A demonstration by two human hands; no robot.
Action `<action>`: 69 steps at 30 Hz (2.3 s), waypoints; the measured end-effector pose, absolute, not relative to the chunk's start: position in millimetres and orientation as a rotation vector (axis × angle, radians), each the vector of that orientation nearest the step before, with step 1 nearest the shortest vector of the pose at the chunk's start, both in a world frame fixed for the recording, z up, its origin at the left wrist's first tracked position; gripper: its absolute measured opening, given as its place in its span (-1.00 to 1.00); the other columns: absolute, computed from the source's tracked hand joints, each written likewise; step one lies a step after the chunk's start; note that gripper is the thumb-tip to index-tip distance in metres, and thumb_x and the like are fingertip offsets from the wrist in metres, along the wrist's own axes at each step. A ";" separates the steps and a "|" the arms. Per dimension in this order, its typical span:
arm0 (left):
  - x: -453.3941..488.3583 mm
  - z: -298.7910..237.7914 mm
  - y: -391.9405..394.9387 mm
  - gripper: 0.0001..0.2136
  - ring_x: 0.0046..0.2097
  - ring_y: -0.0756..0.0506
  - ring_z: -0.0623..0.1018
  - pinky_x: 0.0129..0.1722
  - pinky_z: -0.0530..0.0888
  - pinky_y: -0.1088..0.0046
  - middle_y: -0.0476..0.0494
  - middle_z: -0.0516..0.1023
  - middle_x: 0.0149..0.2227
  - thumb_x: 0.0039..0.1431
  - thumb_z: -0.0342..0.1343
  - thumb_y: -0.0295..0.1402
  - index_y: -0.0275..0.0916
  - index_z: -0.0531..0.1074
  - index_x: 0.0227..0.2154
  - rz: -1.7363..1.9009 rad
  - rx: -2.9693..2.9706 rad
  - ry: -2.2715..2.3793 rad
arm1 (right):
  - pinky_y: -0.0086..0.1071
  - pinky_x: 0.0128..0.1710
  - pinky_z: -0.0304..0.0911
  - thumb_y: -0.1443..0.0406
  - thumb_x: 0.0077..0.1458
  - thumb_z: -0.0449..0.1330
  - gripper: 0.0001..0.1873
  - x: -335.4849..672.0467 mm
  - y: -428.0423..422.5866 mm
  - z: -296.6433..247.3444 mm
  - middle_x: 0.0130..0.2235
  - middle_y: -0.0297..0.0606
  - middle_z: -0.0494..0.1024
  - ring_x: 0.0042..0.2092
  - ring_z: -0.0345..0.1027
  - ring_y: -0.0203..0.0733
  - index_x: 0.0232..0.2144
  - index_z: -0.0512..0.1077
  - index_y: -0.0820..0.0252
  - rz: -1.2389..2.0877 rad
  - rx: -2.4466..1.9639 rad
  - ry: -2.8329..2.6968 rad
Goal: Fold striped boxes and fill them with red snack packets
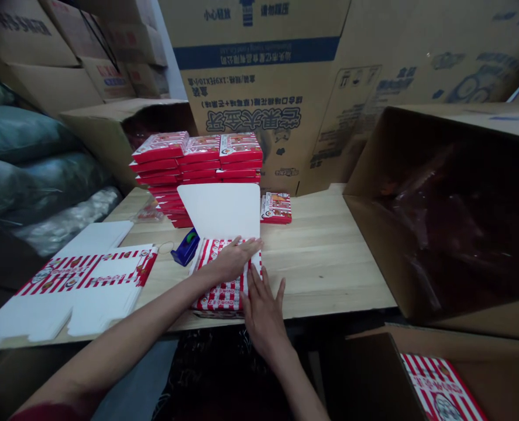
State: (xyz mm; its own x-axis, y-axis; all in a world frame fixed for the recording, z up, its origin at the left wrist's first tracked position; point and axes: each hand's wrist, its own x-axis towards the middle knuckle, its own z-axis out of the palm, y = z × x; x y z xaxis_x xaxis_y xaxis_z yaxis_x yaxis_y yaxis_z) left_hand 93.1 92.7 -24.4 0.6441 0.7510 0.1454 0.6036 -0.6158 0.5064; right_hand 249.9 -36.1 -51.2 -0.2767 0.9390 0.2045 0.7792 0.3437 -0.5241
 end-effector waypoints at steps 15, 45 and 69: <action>-3.4 24.6 58.6 -0.65 0.21 -0.21 0.54 0.35 0.29 0.19 -0.26 0.61 0.13 0.30 0.21 -0.21 -0.21 0.52 0.08 1.615 1.324 1.059 | 0.24 0.42 -0.05 -0.05 0.25 0.20 -0.51 310.0 16.6 -32.3 0.19 -0.05 0.57 0.29 0.37 0.15 0.06 0.59 0.05 0.715 -1.233 -1.283; -10.1 -42.3 112.3 -0.54 -0.44 -0.03 0.50 -0.37 0.41 0.48 0.05 0.52 -0.48 -0.23 0.54 -0.09 -0.25 0.47 -0.39 1.051 1.276 1.233 | -0.32 -0.36 0.38 0.00 -0.40 0.57 -0.51 242.5 117.3 -49.8 -0.48 -0.29 0.59 -0.34 0.49 -0.07 -0.58 0.44 0.11 1.263 -1.178 -1.320; 3.5 -56.5 13.9 -0.49 -0.13 -0.22 0.63 -0.12 0.56 0.28 -0.26 0.66 -0.11 0.29 0.02 0.07 -0.27 0.47 0.03 1.593 0.873 1.651 | 0.14 0.31 0.25 -0.13 0.09 0.31 -0.52 287.8 -138.9 -132.3 0.04 -0.18 0.68 0.24 0.42 0.30 -0.02 0.62 -0.12 1.098 -1.484 -0.760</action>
